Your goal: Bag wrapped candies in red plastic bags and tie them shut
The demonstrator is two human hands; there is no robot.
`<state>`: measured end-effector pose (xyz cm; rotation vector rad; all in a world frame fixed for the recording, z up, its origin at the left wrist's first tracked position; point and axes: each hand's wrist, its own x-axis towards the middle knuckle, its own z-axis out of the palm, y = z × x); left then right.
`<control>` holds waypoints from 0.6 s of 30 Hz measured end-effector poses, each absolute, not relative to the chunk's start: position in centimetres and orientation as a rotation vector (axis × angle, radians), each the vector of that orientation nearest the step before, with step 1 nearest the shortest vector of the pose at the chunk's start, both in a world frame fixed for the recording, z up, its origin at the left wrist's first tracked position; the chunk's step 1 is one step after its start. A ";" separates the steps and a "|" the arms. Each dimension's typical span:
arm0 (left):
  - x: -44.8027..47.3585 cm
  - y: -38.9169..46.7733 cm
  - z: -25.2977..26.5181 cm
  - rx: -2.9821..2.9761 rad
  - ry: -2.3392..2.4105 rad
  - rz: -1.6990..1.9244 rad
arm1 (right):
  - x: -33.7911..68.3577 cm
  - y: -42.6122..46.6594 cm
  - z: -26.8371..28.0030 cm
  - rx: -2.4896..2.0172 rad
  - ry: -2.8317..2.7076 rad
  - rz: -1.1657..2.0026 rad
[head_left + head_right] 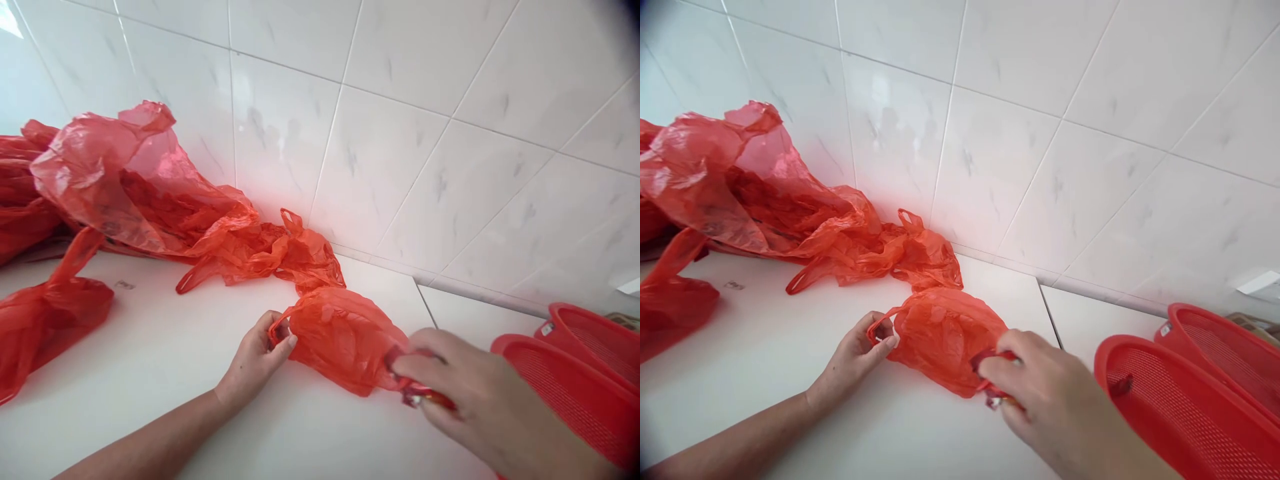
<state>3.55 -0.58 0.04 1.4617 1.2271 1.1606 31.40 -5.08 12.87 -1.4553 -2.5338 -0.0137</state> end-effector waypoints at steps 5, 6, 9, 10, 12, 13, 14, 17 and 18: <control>3.5 -0.9 -0.5 1.445 1.124 1.150 | 26.1 -1.6 8.9 -1.383 -2.747 0.151; 3.5 -0.9 -0.6 1.452 1.114 1.147 | 25.8 -0.7 8.3 -1.402 -2.724 0.189; 3.5 -0.9 -0.9 1.482 1.097 1.148 | 25.5 1.2 7.8 -1.449 -2.652 0.233; 3.5 -0.9 -0.9 1.488 1.094 1.147 | 25.6 1.4 8.1 -1.464 -2.637 0.225; 3.4 -0.8 -0.9 1.499 1.098 1.145 | 25.9 1.1 9.3 -1.503 -2.629 0.224; 3.4 -0.8 -0.8 1.504 1.105 1.143 | 26.3 0.7 10.1 -1.528 -2.619 0.228; 3.4 -0.7 -0.7 1.508 1.115 1.141 | 26.9 0.3 10.9 -1.564 -2.588 0.228; 3.4 -0.6 -0.6 1.512 1.137 1.131 | 31.1 -1.3 13.0 -1.773 -2.369 0.137; 3.4 -0.6 -0.6 1.508 1.136 1.129 | 33.2 -1.7 13.4 -1.873 -2.266 0.062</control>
